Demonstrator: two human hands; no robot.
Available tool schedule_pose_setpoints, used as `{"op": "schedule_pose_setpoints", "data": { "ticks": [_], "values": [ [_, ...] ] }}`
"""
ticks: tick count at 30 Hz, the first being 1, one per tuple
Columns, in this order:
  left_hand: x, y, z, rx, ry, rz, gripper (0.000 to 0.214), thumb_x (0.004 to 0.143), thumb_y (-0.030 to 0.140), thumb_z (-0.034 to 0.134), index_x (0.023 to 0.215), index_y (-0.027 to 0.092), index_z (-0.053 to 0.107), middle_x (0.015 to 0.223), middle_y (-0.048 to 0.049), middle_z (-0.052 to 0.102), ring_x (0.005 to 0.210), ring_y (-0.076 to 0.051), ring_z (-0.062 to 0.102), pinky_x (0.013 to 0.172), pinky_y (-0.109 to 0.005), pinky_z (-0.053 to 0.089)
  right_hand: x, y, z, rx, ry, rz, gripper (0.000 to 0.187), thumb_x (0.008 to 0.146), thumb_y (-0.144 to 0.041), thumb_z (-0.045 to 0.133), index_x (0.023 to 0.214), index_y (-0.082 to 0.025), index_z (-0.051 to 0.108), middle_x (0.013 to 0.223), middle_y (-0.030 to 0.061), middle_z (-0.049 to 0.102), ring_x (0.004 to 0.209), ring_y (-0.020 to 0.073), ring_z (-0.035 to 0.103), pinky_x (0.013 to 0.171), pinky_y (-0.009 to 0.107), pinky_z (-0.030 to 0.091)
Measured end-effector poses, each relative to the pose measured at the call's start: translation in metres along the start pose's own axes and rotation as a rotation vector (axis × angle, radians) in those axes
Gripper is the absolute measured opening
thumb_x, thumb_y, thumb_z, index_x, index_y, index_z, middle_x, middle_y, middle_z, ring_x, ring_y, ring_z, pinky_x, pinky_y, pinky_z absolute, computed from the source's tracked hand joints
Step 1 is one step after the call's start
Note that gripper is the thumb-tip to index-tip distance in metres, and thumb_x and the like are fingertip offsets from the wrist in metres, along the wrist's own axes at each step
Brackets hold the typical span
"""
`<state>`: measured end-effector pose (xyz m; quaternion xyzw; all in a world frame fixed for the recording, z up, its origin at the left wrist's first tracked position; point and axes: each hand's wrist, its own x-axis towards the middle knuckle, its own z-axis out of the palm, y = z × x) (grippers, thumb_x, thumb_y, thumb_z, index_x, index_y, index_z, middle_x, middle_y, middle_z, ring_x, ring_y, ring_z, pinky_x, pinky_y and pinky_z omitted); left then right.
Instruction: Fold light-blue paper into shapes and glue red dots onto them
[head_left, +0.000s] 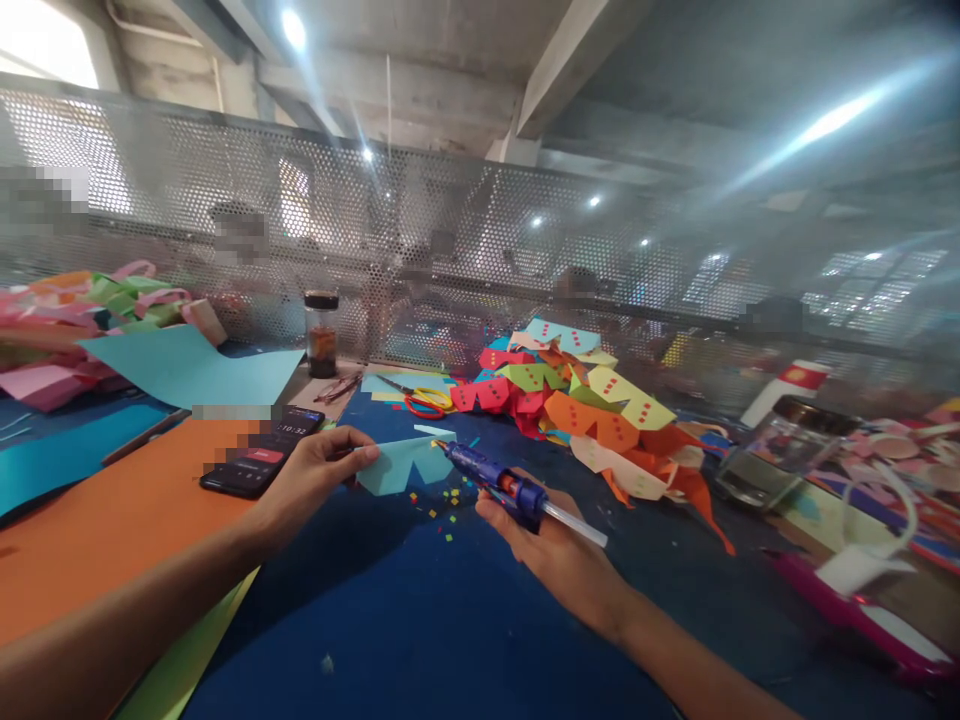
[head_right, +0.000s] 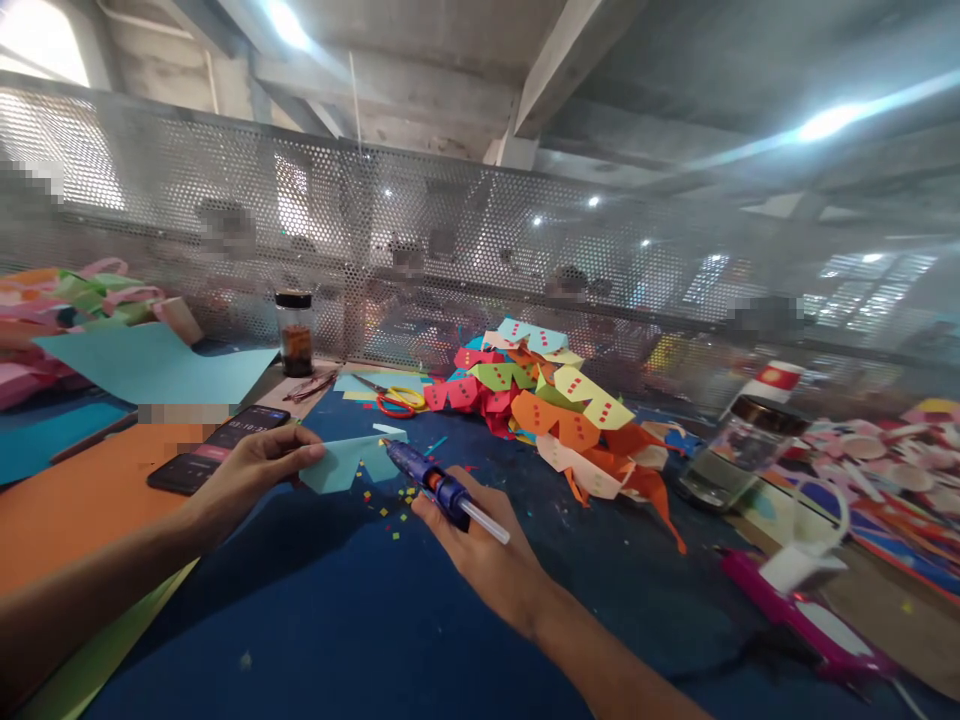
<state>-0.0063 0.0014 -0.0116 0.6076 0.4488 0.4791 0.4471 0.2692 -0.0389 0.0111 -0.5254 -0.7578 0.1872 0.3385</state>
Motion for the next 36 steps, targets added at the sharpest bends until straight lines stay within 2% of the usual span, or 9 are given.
{"op": "schedule_pose_setpoints", "data": {
  "ticks": [7, 13, 17, 22, 29, 36],
  "values": [
    [0.0005, 0.0003, 0.0003, -0.015, 0.002, 0.005, 0.028, 0.082, 0.046, 0.07, 0.079, 0.018, 0.068, 0.07, 0.0023, 0.063, 0.067, -0.013, 0.056, 0.064, -0.025, 0.04, 0.0006, -0.0025, 0.0001, 0.001, 0.048, -0.034, 0.029, 0.089, -0.051, 0.057, 0.078, -0.024, 0.06, 0.066, -0.0011, 0.065, 0.058, 0.0157, 0.06, 0.053, 0.025, 0.047],
    [-0.0007, 0.0001, -0.0001, -0.023, -0.003, 0.006, 0.028, 0.082, 0.046, 0.07, 0.08, 0.018, 0.068, 0.069, 0.0023, 0.063, 0.066, -0.013, 0.056, 0.064, -0.025, 0.041, 0.0007, -0.0008, 0.0013, 0.006, 0.022, 0.018, 0.03, 0.089, -0.05, 0.058, 0.075, -0.024, 0.057, 0.058, -0.004, 0.059, 0.044, 0.0118, 0.051, 0.045, 0.024, 0.041],
    [-0.0015, 0.0025, 0.001, -0.032, 0.006, -0.009, 0.028, 0.08, 0.046, 0.072, 0.079, 0.018, 0.068, 0.067, 0.0027, 0.063, 0.064, -0.012, 0.054, 0.061, -0.024, 0.04, 0.0007, 0.0004, 0.0016, 0.003, 0.025, 0.004, 0.028, 0.089, -0.049, 0.059, 0.077, -0.024, 0.058, 0.061, -0.0042, 0.06, 0.045, 0.0112, 0.052, 0.045, 0.024, 0.041],
    [-0.0011, 0.0043, 0.0025, -0.051, 0.02, -0.025, 0.029, 0.078, 0.046, 0.073, 0.078, 0.018, 0.068, 0.066, 0.0032, 0.062, 0.063, -0.011, 0.053, 0.059, -0.023, 0.04, 0.0009, 0.0018, 0.0009, -0.006, 0.011, 0.0, 0.028, 0.09, -0.049, 0.058, 0.077, -0.024, 0.056, 0.056, -0.0059, 0.054, 0.046, 0.0116, 0.052, 0.046, 0.023, 0.042],
    [-0.0009, 0.0067, 0.0035, -0.053, 0.034, -0.027, 0.03, 0.075, 0.046, 0.075, 0.076, 0.017, 0.067, 0.067, 0.0024, 0.062, 0.063, -0.012, 0.053, 0.06, -0.024, 0.042, 0.0003, 0.0012, -0.0001, -0.011, 0.007, 0.02, 0.03, 0.09, -0.051, 0.058, 0.078, -0.024, 0.058, 0.06, -0.0051, 0.058, 0.047, 0.0116, 0.053, 0.047, 0.024, 0.042],
    [-0.0019, 0.0073, 0.0041, -0.044, 0.035, -0.017, 0.03, 0.075, 0.047, 0.075, 0.076, 0.017, 0.068, 0.067, 0.0014, 0.063, 0.064, -0.013, 0.054, 0.061, -0.025, 0.042, -0.0011, 0.0068, 0.0012, -0.056, 0.044, -0.02, 0.029, 0.09, -0.052, 0.058, 0.08, -0.025, 0.06, 0.065, -0.0025, 0.063, 0.059, 0.0159, 0.06, 0.054, 0.025, 0.047]
  ]
}}
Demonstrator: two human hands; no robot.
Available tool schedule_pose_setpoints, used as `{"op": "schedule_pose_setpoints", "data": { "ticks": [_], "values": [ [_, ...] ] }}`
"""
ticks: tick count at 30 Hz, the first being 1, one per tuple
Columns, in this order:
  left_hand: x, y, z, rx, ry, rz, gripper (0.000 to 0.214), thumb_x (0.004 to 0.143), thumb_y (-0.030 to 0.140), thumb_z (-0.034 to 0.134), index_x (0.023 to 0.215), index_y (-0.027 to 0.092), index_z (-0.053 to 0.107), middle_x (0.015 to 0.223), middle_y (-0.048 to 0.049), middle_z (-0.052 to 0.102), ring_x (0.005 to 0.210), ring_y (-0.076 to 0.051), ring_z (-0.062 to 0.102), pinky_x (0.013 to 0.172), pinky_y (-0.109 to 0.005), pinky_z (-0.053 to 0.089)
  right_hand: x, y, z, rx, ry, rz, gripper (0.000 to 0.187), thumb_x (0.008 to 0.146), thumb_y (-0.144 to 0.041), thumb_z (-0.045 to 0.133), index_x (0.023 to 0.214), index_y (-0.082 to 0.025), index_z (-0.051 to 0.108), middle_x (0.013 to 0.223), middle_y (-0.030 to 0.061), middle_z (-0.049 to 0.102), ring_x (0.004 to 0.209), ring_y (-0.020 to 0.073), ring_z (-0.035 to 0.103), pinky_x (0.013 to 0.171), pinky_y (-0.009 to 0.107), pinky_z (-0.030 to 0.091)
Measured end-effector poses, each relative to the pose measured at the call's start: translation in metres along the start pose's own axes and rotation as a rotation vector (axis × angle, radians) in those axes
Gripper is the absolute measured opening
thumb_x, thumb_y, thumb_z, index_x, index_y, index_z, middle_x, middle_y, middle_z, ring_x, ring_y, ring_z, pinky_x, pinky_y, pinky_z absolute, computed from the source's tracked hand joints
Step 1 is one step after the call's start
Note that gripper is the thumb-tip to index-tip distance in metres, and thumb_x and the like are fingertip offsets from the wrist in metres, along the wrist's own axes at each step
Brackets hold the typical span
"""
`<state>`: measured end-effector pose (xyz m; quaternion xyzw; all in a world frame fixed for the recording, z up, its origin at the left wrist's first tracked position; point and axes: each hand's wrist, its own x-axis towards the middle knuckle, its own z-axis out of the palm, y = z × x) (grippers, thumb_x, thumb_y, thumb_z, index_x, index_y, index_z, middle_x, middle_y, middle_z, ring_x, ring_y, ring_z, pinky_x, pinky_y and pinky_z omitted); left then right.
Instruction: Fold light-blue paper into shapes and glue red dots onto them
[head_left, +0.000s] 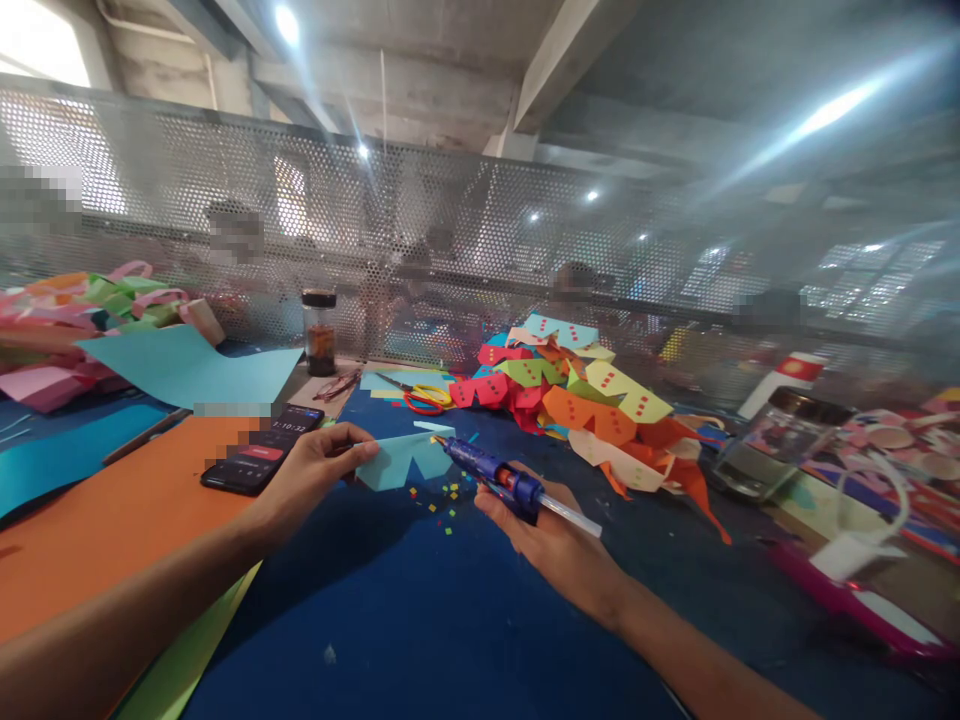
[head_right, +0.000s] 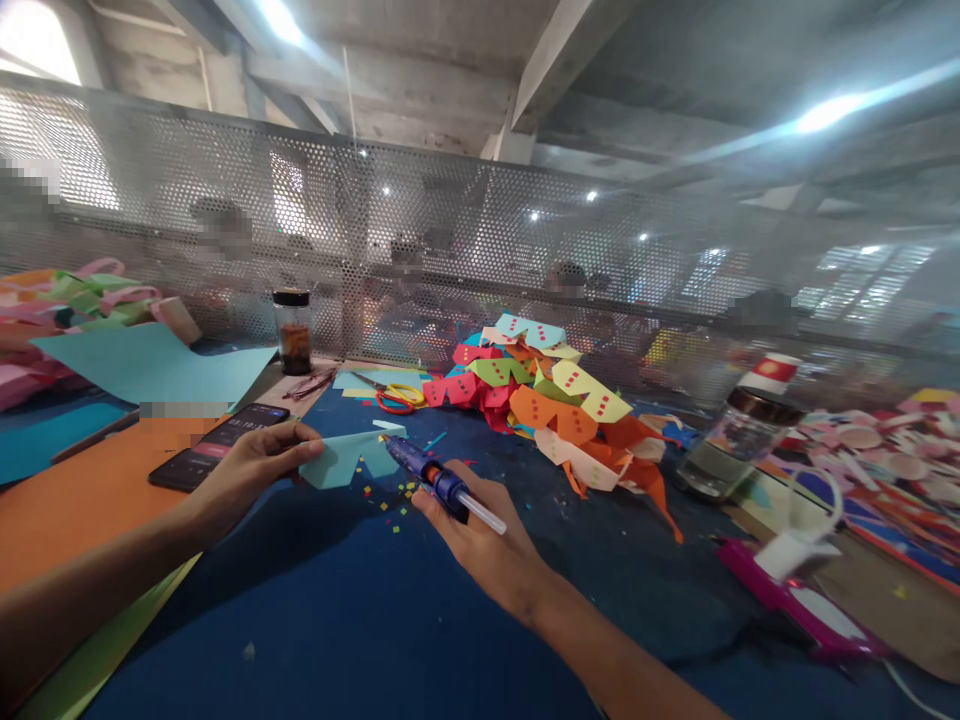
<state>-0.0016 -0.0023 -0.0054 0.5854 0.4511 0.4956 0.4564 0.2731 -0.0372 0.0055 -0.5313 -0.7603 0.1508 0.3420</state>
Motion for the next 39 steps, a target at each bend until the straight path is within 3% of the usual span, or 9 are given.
{"op": "schedule_pose_setpoints", "data": {
  "ticks": [33, 39],
  "values": [
    [0.0005, 0.0018, 0.0004, 0.013, 0.006, -0.004, 0.031, 0.073, 0.047, 0.075, 0.075, 0.017, 0.068, 0.064, 0.0021, 0.062, 0.06, -0.013, 0.053, 0.058, -0.025, 0.04, -0.0009, -0.0038, -0.0016, 0.087, -0.024, 0.063, 0.031, 0.088, -0.053, 0.06, 0.079, -0.023, 0.059, 0.064, -0.0032, 0.06, 0.05, 0.0128, 0.055, 0.048, 0.024, 0.045],
    [0.0006, 0.0006, -0.0004, 0.015, 0.005, 0.002, 0.031, 0.073, 0.047, 0.075, 0.075, 0.017, 0.068, 0.065, 0.0016, 0.062, 0.063, -0.013, 0.053, 0.06, -0.025, 0.041, -0.0008, -0.0024, -0.0007, 0.073, -0.015, 0.023, 0.03, 0.09, -0.052, 0.057, 0.078, -0.024, 0.058, 0.062, -0.0038, 0.058, 0.051, 0.0131, 0.053, 0.049, 0.024, 0.044]
  ]
}}
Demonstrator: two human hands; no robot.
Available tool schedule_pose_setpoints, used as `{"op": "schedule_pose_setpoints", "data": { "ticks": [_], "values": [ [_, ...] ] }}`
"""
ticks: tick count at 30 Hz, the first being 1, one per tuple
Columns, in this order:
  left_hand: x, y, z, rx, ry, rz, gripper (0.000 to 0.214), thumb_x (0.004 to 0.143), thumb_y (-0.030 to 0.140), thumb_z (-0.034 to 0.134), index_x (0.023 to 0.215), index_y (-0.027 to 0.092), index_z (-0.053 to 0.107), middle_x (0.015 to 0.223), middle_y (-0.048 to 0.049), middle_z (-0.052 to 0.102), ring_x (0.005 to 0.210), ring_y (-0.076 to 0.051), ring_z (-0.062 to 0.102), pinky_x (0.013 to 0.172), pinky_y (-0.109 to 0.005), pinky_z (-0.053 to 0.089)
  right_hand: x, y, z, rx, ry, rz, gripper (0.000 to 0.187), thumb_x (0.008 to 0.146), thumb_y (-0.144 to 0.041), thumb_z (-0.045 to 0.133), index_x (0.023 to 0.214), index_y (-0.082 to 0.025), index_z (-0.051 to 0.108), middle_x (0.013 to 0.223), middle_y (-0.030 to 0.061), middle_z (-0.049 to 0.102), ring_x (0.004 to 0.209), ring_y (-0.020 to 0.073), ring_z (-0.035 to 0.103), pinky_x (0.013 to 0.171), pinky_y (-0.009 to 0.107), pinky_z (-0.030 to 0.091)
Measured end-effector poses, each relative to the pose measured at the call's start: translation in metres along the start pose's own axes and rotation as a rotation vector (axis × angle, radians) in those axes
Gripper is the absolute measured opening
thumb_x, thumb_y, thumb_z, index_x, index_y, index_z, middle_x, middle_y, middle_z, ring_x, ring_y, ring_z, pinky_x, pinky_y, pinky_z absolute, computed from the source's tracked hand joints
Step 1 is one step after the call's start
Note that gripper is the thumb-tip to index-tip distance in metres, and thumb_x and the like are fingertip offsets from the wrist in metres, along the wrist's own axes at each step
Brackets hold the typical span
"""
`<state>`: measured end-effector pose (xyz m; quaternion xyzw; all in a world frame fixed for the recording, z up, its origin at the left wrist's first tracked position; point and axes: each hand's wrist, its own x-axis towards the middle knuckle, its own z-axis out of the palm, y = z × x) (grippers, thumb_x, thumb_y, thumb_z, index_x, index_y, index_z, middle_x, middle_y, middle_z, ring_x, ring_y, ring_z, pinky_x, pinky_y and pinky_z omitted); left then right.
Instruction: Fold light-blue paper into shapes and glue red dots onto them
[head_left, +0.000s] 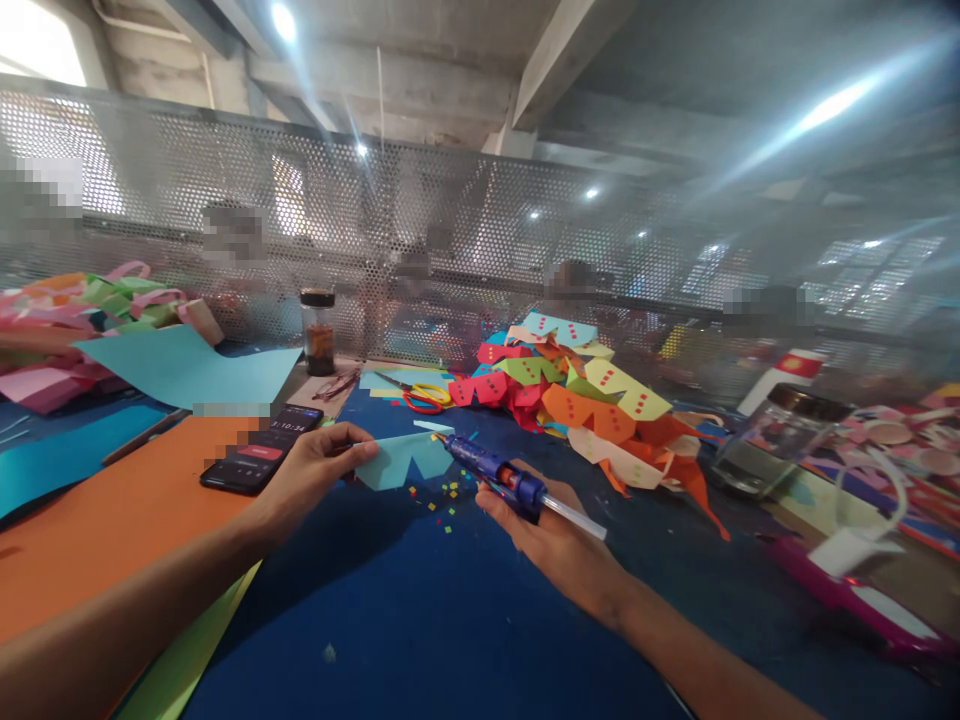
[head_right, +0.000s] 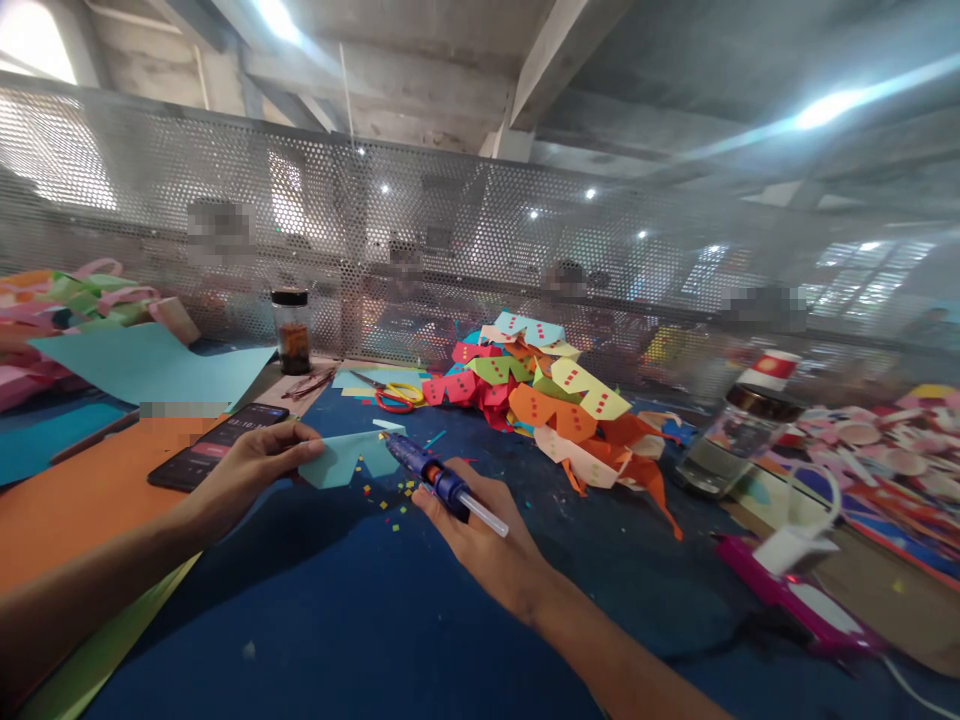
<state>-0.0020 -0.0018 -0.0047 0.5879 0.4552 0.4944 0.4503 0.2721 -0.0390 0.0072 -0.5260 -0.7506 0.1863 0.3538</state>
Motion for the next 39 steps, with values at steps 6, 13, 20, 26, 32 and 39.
{"op": "schedule_pose_setpoints", "data": {
  "ticks": [6, 13, 20, 26, 32, 39],
  "values": [
    [0.0, 0.0004, 0.0005, 0.008, 0.004, 0.001, 0.031, 0.074, 0.048, 0.075, 0.076, 0.017, 0.068, 0.066, 0.0014, 0.062, 0.063, -0.014, 0.053, 0.06, -0.025, 0.04, 0.0001, -0.0008, -0.001, 0.019, -0.024, 0.025, 0.032, 0.09, -0.054, 0.058, 0.08, -0.023, 0.057, 0.062, -0.004, 0.058, 0.05, 0.0126, 0.054, 0.049, 0.024, 0.045],
    [0.0004, 0.0001, 0.0011, -0.016, 0.001, -0.02, 0.032, 0.071, 0.048, 0.076, 0.074, 0.018, 0.068, 0.064, 0.0025, 0.061, 0.06, -0.013, 0.052, 0.057, -0.024, 0.039, -0.0003, -0.0016, -0.0011, 0.017, -0.021, 0.018, 0.032, 0.09, -0.053, 0.058, 0.079, -0.023, 0.058, 0.057, -0.0053, 0.055, 0.048, 0.0121, 0.051, 0.048, 0.023, 0.043],
    [-0.0012, 0.0003, -0.0004, 0.007, -0.009, -0.006, 0.031, 0.075, 0.048, 0.074, 0.076, 0.017, 0.068, 0.065, 0.0023, 0.061, 0.064, -0.013, 0.053, 0.061, -0.025, 0.04, -0.0009, -0.0016, -0.0013, -0.024, -0.005, 0.009, 0.033, 0.091, -0.054, 0.057, 0.08, -0.024, 0.059, 0.063, -0.0033, 0.059, 0.053, 0.0135, 0.056, 0.051, 0.024, 0.045],
    [-0.001, -0.0009, -0.0009, -0.003, -0.013, -0.005, 0.031, 0.074, 0.047, 0.075, 0.076, 0.017, 0.068, 0.064, 0.0026, 0.061, 0.062, -0.012, 0.052, 0.06, -0.024, 0.039, -0.0004, 0.0019, -0.0004, -0.062, 0.016, -0.012, 0.031, 0.091, -0.053, 0.056, 0.08, -0.024, 0.06, 0.065, -0.0013, 0.062, 0.059, 0.0161, 0.059, 0.051, 0.025, 0.046],
    [0.0004, -0.0017, 0.0001, -0.014, -0.01, -0.01, 0.031, 0.074, 0.047, 0.075, 0.077, 0.017, 0.067, 0.066, 0.0023, 0.062, 0.063, -0.012, 0.053, 0.06, -0.024, 0.041, 0.0004, 0.0024, 0.0005, -0.033, 0.009, -0.022, 0.028, 0.09, -0.05, 0.057, 0.08, -0.024, 0.06, 0.062, -0.0027, 0.06, 0.053, 0.0142, 0.055, 0.048, 0.024, 0.044],
    [-0.0008, -0.0008, 0.0001, -0.016, -0.01, -0.024, 0.031, 0.074, 0.047, 0.076, 0.077, 0.017, 0.068, 0.065, 0.0024, 0.062, 0.062, -0.012, 0.053, 0.059, -0.023, 0.04, 0.0011, 0.0048, 0.0029, 0.019, -0.014, -0.003, 0.03, 0.091, -0.051, 0.058, 0.079, -0.024, 0.057, 0.059, -0.0048, 0.055, 0.048, 0.0115, 0.05, 0.045, 0.023, 0.04]
  ]
}}
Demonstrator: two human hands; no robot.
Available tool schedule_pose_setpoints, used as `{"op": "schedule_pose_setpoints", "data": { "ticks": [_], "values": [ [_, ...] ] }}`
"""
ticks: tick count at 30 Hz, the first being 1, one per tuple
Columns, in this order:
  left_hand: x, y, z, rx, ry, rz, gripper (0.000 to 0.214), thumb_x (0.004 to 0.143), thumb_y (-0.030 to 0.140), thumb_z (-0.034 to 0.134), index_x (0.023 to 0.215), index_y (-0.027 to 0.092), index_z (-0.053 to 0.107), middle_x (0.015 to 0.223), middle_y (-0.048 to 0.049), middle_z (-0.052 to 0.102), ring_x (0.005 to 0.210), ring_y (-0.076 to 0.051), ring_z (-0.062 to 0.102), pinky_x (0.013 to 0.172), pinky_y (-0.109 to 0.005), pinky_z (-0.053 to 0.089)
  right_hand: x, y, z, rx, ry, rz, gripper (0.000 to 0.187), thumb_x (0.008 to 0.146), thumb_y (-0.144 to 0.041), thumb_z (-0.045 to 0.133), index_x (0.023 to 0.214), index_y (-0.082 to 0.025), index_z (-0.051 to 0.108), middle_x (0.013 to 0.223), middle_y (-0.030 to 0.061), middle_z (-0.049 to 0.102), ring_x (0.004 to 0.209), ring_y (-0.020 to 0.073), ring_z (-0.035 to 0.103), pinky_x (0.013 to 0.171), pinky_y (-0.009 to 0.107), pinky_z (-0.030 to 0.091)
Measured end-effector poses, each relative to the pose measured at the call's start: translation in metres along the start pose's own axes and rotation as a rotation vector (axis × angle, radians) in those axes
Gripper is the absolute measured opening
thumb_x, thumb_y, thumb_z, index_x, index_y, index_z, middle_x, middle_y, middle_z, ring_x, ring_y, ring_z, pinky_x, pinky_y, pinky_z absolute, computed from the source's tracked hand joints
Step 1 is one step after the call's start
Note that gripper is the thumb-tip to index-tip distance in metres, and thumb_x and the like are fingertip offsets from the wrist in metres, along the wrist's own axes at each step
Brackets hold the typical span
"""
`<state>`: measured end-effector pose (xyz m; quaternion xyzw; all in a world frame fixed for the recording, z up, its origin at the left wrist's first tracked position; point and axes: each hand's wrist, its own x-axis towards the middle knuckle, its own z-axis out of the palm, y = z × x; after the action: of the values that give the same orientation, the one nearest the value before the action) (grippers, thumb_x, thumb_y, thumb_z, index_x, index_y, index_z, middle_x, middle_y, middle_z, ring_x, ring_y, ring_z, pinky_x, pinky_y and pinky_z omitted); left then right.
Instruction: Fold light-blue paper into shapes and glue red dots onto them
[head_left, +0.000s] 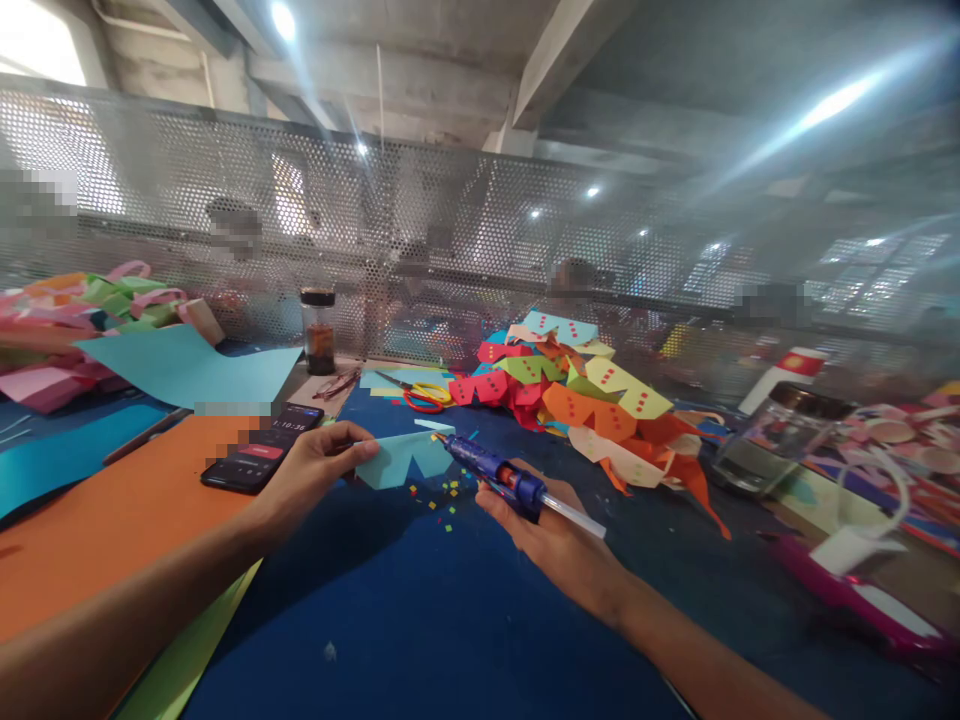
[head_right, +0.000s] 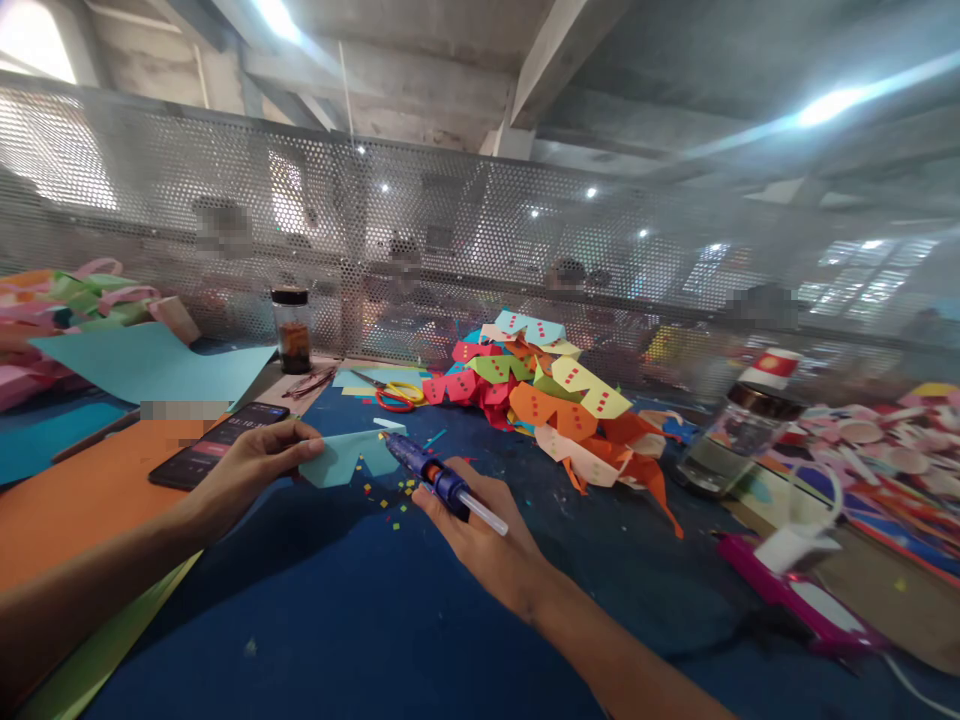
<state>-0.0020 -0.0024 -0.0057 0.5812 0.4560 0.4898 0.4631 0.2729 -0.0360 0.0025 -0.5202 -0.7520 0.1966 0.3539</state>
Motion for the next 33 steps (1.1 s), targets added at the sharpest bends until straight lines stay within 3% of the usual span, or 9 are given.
{"op": "schedule_pose_setpoints", "data": {
  "ticks": [9, 33],
  "values": [
    [0.001, 0.0001, 0.0004, 0.021, -0.007, 0.02, 0.031, 0.076, 0.047, 0.074, 0.078, 0.017, 0.068, 0.066, 0.0021, 0.063, 0.064, -0.013, 0.054, 0.061, -0.024, 0.04, -0.0008, 0.0011, -0.0013, -0.056, 0.043, -0.065, 0.028, 0.092, -0.05, 0.058, 0.08, -0.025, 0.058, 0.065, -0.0026, 0.06, 0.056, 0.0143, 0.056, 0.049, 0.023, 0.044],
    [0.0017, -0.0039, -0.0019, 0.069, -0.046, 0.054, 0.03, 0.08, 0.048, 0.071, 0.078, 0.018, 0.068, 0.068, 0.0022, 0.063, 0.067, -0.014, 0.055, 0.063, -0.025, 0.04, -0.002, -0.0007, -0.0023, -0.112, 0.031, -0.029, 0.031, 0.092, -0.054, 0.055, 0.085, -0.024, 0.063, 0.065, -0.0024, 0.063, 0.057, 0.0148, 0.059, 0.048, 0.023, 0.045]
  ]
}}
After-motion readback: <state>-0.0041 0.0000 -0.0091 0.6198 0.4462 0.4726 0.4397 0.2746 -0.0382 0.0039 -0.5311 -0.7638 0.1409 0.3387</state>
